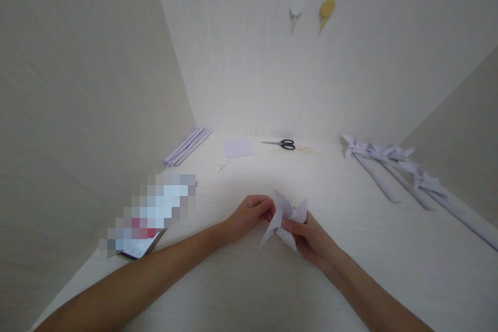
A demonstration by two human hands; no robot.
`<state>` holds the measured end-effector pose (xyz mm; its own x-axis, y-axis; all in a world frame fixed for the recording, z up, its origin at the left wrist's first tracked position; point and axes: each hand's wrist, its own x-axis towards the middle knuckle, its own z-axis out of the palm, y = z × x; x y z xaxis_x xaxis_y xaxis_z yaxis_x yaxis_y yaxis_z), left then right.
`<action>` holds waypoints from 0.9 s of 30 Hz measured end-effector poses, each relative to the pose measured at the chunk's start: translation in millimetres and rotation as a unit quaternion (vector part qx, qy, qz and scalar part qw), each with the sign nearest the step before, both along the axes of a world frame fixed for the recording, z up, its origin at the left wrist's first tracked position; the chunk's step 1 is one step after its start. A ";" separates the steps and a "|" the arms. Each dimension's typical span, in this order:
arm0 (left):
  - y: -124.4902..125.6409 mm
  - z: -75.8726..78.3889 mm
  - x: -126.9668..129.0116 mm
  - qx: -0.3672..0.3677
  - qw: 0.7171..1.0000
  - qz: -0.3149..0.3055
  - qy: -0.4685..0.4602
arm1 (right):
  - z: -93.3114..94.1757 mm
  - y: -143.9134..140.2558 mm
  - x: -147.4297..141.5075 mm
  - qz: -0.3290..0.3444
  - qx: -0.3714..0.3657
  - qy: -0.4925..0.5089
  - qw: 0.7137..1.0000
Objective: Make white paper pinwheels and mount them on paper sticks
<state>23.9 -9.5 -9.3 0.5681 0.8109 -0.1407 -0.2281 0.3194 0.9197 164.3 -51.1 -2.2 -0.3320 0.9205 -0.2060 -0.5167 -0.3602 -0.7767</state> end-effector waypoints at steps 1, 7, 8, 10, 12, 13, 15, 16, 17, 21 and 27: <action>-0.1 0.5 0.2 -0.004 1.000 0.007 -0.015 | -0.2 -0.3 0.2 -0.001 0.002 -0.002 1.000; 0.2 2.2 -0.9 -0.013 0.998 0.042 -0.044 | -2.8 0.0 1.6 -0.017 0.020 -0.009 1.000; 0.1 2.4 -0.9 -0.008 0.998 0.042 -0.038 | -3.1 0.2 1.6 -0.022 0.023 -0.008 0.999; -0.3 2.7 -0.5 0.016 0.999 0.039 -0.017 | -2.5 0.6 1.5 -0.037 0.025 -0.009 0.999; -0.7 2.5 0.6 0.044 0.998 0.033 0.008 | -0.4 0.9 1.6 -0.058 0.009 -0.011 0.998; -0.8 2.4 1.2 0.056 0.998 0.029 0.019 | 1.0 0.9 1.9 -0.071 -0.005 -0.009 0.997; -0.2 2.2 2.2 0.073 0.996 0.022 0.041 | 4.0 0.7 2.9 -0.090 -0.033 0.000 0.995; 0.8 2.6 2.2 0.083 0.995 0.017 0.056 | 5.4 0.4 3.5 -0.095 -0.044 0.006 0.994; 2.3 3.4 1.8 0.095 0.993 0.013 0.074 | 6.4 0.0 4.1 -0.097 -0.051 0.012 0.994; 16.2 12.9 -4.9 0.163 0.972 0.009 0.168 | 7.6 -2.1 4.9 -0.097 -0.067 0.020 0.993; 62.1 31.7 -24.9 0.286 0.893 0.045 0.344 | 6.2 -2.8 3.5 -0.098 -0.065 0.022 0.993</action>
